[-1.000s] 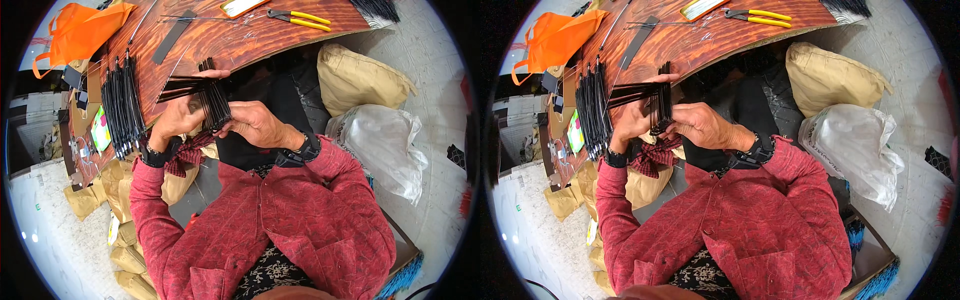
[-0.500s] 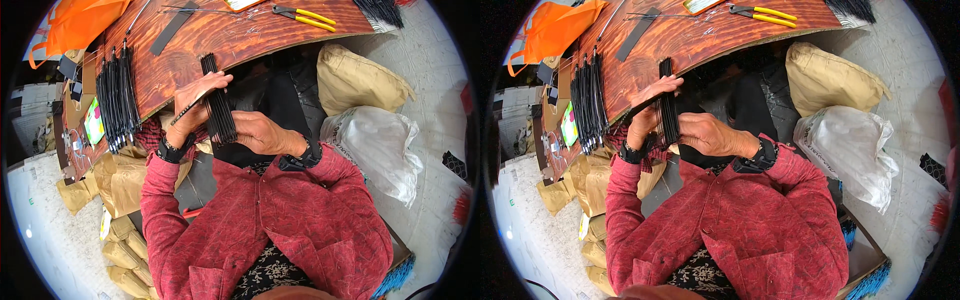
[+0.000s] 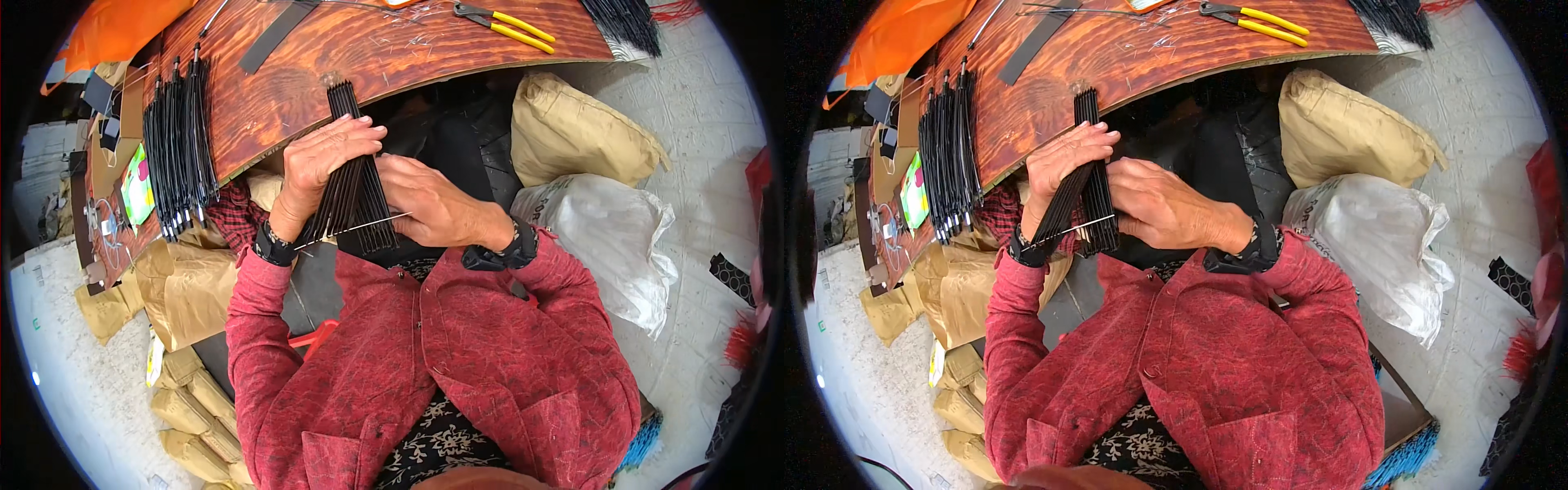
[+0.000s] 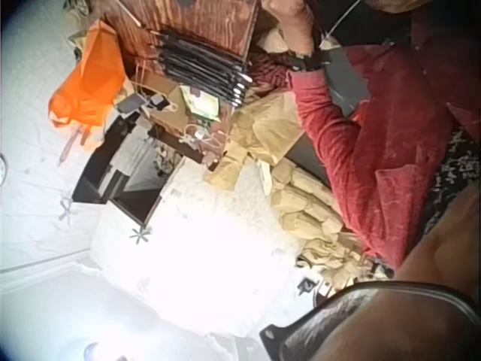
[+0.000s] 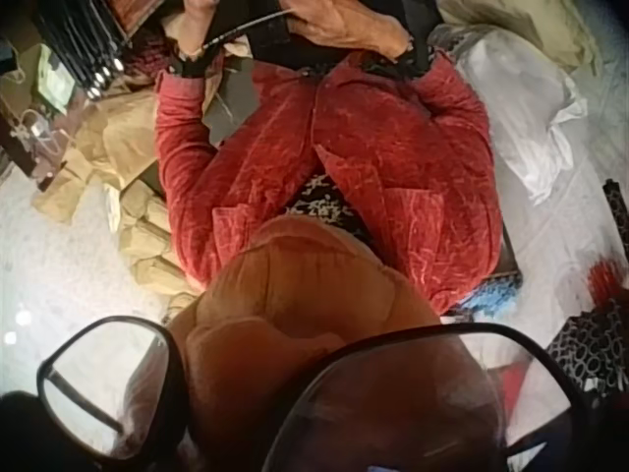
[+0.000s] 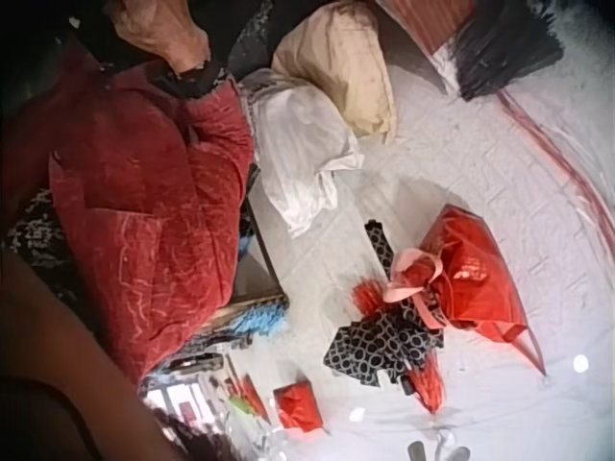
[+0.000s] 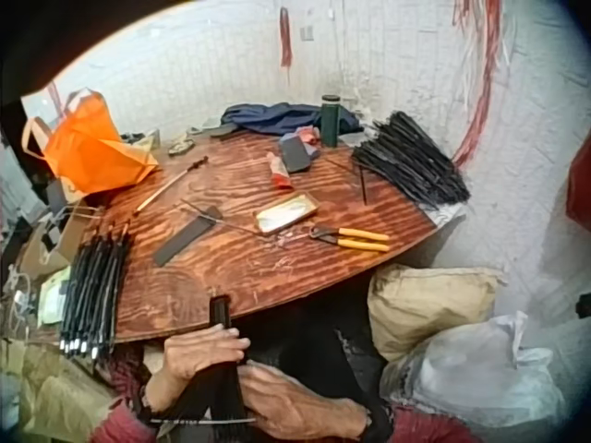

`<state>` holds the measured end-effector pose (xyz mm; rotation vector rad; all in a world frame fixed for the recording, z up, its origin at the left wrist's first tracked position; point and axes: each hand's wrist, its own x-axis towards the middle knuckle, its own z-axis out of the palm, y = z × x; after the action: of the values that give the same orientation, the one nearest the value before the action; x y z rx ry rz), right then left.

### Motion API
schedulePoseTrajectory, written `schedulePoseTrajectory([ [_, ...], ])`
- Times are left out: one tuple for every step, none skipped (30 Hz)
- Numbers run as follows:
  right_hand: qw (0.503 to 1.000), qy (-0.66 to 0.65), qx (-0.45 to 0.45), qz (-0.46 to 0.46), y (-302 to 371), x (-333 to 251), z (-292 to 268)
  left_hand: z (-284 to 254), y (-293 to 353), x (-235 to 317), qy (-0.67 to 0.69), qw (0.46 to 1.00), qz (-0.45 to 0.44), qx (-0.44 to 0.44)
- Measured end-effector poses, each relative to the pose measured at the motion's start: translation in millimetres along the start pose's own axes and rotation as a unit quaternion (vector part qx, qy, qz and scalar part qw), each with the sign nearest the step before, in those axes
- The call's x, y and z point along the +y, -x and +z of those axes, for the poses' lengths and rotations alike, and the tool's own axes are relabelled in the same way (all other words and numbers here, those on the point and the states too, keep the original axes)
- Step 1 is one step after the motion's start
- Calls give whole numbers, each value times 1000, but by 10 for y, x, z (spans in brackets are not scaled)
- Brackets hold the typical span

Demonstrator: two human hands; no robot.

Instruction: Organizing and trimming black industrial rods and plastic components at a workbench.

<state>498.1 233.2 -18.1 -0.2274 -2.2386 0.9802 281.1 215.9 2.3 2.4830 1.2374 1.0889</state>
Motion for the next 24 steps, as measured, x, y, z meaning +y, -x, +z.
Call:
schedulePoseTrajectory([
  [1000,4,1,1,-19,16,-20,-4,17,-5,0,1000,-1,1],
  [1000,7,1,2,-33,47,-37,-7,41,-7,-1,1000,-2,3],
  [1000,6,-2,4,-41,114,-68,-8,71,-7,1,1000,-5,5],
  [996,-61,1,60,-43,219,-125,-3,95,-4,5,1000,-2,5],
  [985,-128,5,115,-48,331,-179,3,118,1,8,1000,2,4],
  [966,-194,10,171,-55,422,-204,12,139,5,13,1000,6,3],
  [965,-194,9,174,-78,491,-182,27,167,18,15,1000,4,4],
  [933,-263,34,243,-120,555,-121,49,207,39,3,1000,17,-7],
  [891,-327,60,310,-171,619,-55,79,241,50,-7,999,31,-18],
  [838,-388,87,373,-222,675,-6,109,268,58,-17,998,46,-29],
  [838,-387,87,375,-282,729,37,134,300,76,-15,998,45,-28],
  [831,-384,90,393,-347,785,80,165,327,97,-14,999,43,-23],
  [823,-380,94,411,-401,829,118,193,349,115,-13,999,41,-19],
  [816,-377,96,428,-438,851,149,205,366,120,-13,999,38,-13],
  [816,-377,94,429,-457,855,170,207,377,119,-13,999,36,-12],
  [815,-372,105,431,-476,855,187,206,386,117,-10,999,36,-10],
  [815,-367,116,434,-492,855,200,205,395,114,-8,999,35,-9],
  [814,-362,126,436,-502,857,210,204,402,111,-6,999,35,-7],
  [814,-361,124,437,-501,865,215,203,408,111,-6,999,33,-6],
  [811,-368,121,439,-492,879,213,201,409,110,-3,999,35,-5],
  [807,-375,119,441,-480,896,206,200,409,109,0,999,37,-4],
  [803,-382,117,443,-469,913,194,200,410,110,2,999,40,-4],
  [802,-382,116,444,-466,936,166,202,414,115,3,999,39,-2],
  [790,-404,88,453,-469,968,123,201,417,119,6,999,38,-1],
])
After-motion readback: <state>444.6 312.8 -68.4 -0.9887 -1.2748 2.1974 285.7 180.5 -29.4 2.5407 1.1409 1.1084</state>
